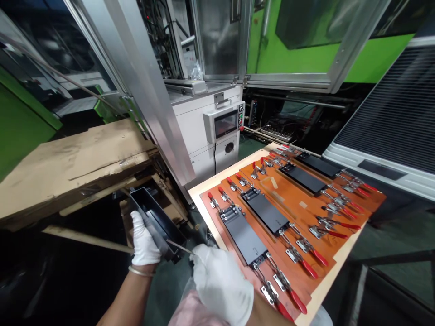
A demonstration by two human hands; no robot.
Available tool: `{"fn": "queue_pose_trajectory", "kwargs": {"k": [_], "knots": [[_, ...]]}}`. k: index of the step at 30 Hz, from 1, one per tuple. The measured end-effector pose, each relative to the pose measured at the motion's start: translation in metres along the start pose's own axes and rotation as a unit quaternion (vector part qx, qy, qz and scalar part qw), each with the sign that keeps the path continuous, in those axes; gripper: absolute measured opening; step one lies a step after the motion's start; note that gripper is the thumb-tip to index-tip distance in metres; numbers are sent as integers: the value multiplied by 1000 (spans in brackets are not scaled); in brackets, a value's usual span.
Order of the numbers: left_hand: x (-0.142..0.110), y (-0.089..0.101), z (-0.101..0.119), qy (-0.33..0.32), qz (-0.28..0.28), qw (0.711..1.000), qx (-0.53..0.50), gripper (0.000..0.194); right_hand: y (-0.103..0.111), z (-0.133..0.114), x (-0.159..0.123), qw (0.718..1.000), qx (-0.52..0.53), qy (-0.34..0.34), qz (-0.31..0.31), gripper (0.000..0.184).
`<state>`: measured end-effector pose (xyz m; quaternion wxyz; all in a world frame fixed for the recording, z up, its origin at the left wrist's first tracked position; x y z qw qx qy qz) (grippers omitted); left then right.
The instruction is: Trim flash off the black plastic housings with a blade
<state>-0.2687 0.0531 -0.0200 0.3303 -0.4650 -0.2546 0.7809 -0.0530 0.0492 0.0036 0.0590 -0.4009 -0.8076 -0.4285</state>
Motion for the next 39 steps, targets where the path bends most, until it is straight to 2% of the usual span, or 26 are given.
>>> {"fn": "queue_pose_trajectory", "kwargs": {"k": [3, 7, 12, 15, 19, 23, 26, 30, 34, 37, 39], "knots": [[-11, -8, -2, 27, 23, 998, 42, 47, 23, 0, 11, 999, -2, -16, -49, 20], [-24, -18, -11, 121, 5, 990, 76, 46, 44, 2, 21, 995, 38, 78, -53, 21], [-32, -15, -22, 191, 4, 976, 104, 43, 45, 0, 23, 987, 92, 112, -67, 23], [-31, -12, -29, 235, -27, 965, 110, 49, 40, -3, 21, 977, 135, 146, -76, 24], [-25, -9, -35, 243, -73, 962, 101, 55, 33, 0, 16, 974, 138, 152, -90, 28], [-23, -11, -38, 268, -86, 953, 108, 61, 34, 1, 14, 975, 144, 155, -61, 29], [-25, -16, -40, 279, -93, 949, 110, 62, 38, -1, 15, 977, 145, 145, -62, 26], [-27, -19, -45, 268, -92, 953, 108, 58, 40, -1, 18, 979, 123, 148, -71, 24], [-29, -18, -53, 280, -72, 951, 108, 57, 38, 9, 21, 983, 107, 147, -33, 21], [-28, -19, -55, 289, -60, 949, 109, 56, 39, 12, 20, 983, 129, 133, -3, 19], [-27, -20, -54, 286, -63, 950, 110, 55, 40, 11, 18, 978, 158, 134, -7, 21]]}}
Point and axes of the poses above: each hand's wrist, its own x-axis towards the middle knuckle, its own y-axis out of the back of the hand, z = x × y, the point moved 2 cm from there along x, towards the middle knuckle, and after that the axes turned 13 degrees about y, right-handed, at the moved point
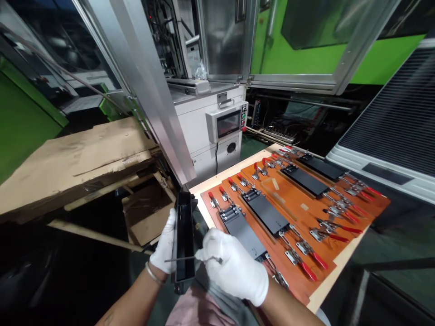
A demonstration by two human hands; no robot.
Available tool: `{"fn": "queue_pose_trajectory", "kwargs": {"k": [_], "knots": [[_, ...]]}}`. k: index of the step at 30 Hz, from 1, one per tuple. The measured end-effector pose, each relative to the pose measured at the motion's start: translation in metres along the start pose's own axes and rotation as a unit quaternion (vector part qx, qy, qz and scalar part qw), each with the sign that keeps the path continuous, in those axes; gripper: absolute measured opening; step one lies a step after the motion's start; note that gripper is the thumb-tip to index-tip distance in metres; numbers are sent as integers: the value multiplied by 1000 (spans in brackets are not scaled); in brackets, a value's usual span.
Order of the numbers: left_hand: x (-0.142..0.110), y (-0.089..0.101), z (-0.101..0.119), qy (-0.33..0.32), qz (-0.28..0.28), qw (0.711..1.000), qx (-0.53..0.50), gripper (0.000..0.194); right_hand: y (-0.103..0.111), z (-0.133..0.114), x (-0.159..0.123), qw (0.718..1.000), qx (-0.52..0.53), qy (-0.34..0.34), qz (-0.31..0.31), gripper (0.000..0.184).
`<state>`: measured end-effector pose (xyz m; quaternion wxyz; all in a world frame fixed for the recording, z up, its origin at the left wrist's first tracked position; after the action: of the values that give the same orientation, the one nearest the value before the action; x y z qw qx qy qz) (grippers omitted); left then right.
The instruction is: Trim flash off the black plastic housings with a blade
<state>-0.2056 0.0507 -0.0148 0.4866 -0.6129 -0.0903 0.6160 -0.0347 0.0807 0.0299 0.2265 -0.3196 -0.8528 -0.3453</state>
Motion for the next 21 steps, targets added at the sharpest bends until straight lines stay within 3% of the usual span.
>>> {"fn": "queue_pose_trajectory", "kwargs": {"k": [4, 10, 15, 19, 21], "knots": [[1, -1, 3, -12, 2, 1000, 9, 55, -1, 1, -1, 999, -9, -10, -51, 23], [3, -3, 2, -10, 15, 1000, 10, 53, 3, 8, -1, 1000, -20, -18, -5, 26], [6, 7, 7, -25, 31, 999, 15, 56, -4, 12, -4, 999, -4, -14, -39, 25], [6, 13, 7, -26, 27, 999, 27, 54, -6, 18, -3, 999, -37, -8, 32, 30], [5, 13, 7, -20, 22, 999, 28, 55, -8, 17, -4, 1000, -7, -5, 24, 29]]}}
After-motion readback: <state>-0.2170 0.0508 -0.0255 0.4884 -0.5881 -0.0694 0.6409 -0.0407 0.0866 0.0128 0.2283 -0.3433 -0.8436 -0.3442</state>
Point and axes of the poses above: each hand's wrist, its own x-axis towards the middle knuckle, its own y-axis out of the back of the hand, z = x × y, the point moved 2 cm from there along x, towards the middle knuckle, and after that the axes turned 13 degrees about y, right-handed, at the moved point
